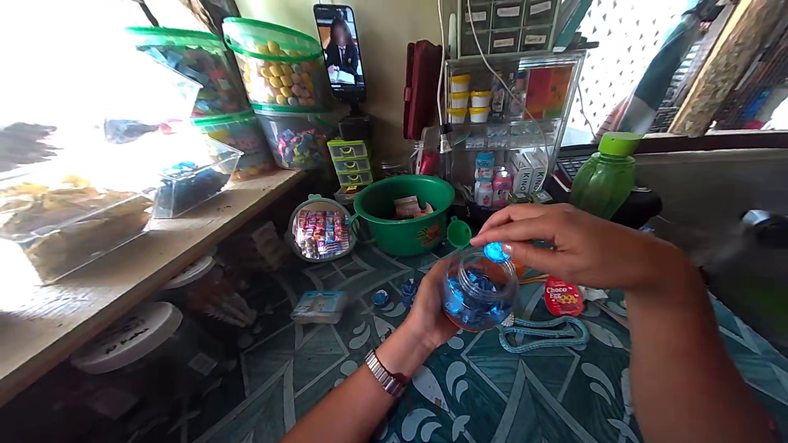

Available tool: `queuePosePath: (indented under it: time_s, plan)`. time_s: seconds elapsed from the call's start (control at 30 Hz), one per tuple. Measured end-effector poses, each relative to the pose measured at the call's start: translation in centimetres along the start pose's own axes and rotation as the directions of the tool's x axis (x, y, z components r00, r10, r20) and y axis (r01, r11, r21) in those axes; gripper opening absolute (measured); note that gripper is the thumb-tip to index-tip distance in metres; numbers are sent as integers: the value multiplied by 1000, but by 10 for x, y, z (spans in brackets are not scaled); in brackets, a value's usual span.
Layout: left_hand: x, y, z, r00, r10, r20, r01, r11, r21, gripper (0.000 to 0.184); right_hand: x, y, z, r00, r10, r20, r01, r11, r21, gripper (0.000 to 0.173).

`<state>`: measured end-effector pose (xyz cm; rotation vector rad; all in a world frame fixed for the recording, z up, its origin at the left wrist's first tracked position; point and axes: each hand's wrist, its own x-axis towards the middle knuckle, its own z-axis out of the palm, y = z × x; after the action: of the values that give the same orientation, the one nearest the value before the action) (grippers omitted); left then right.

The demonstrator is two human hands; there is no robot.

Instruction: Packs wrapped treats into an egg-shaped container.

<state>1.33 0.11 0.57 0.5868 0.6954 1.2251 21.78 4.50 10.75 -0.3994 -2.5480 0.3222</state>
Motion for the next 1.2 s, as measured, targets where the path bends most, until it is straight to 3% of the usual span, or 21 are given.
queuePosePath:
  time_s: [0.13,0.2,0.47,0.67,1.0,1.1,1.2]
  plan:
    - [-1,1,0,1000,-23,-21,22,999,-23,57,7,-14,15,996,76,-52,-81,992,-97,30]
    - [0,1,-1,998,-53,-21,52,998,-36,58,13,-19,23,991,121,-62,-130,976,-173,21]
    - [0,-5,1,981,-182,-69,181,983,-20,55,29,-25,29,931,338,134,-260,876,-407,4]
    - [2,-11,-2,989,-148,-22,148,989,0,55,37,-35,24,811,384,442,-232,904,-360,19]
    - [0,-11,0,990,-142,0,142,990,17,53,27,-28,17,772,281,569,-196,958,-208,23]
    - [0,-11,0,985,-170,-10,170,985,19,54,17,-19,13,847,187,497,-149,982,-116,24]
    - [-2,-4,1,983,-181,-3,181,983,-3,57,1,-12,6,988,78,135,-68,995,-79,23]
